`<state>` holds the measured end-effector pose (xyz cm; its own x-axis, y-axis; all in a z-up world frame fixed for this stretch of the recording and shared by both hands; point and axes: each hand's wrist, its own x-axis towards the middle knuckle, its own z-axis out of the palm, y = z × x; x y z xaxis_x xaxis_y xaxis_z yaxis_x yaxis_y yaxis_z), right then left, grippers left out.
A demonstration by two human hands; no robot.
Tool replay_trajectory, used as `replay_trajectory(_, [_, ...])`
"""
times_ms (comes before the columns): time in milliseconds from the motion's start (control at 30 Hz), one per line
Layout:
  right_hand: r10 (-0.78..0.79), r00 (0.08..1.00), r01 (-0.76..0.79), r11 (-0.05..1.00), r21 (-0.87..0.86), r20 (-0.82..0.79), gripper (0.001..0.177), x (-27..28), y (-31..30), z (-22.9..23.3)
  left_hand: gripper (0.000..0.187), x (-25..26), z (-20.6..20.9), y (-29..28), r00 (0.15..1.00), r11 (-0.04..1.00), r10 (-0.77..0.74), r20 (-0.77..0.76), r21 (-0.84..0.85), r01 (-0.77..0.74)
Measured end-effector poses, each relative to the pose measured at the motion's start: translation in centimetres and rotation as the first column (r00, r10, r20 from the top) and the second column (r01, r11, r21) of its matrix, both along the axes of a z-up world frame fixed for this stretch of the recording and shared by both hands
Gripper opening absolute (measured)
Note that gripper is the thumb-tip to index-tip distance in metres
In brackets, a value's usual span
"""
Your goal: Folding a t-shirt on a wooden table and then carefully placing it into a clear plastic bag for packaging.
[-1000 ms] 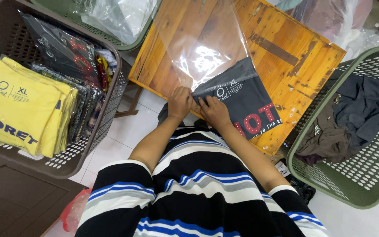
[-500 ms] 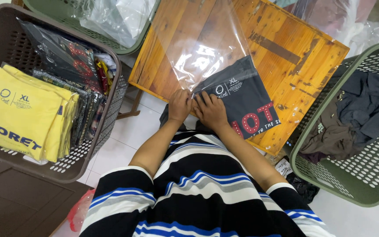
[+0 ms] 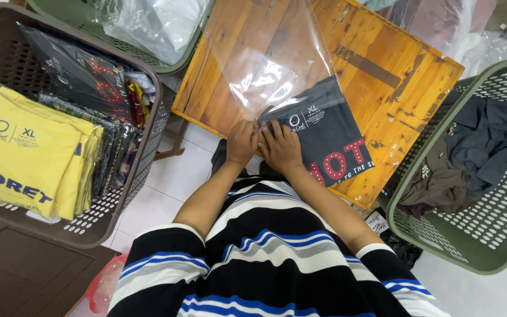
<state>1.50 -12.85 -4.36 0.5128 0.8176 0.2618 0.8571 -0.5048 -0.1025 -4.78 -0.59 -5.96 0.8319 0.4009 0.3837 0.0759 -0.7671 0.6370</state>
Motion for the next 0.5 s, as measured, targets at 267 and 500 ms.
replay_trajectory(267, [-0.034,0.999,0.035,0.999,-0.021,0.031,0.051,0.2,0.1,0.6,0.005,-0.4,-1.1,-0.4,0.999,0.993,-0.041,-0.035,0.105,0.045])
replay_trajectory(500, [-0.040,0.987,0.086,0.949,0.305,-0.155,0.010,4.5,-4.7,3.2,0.006,-0.2,0.8,-0.3,0.998,0.992,0.005,-0.055,0.124,0.002])
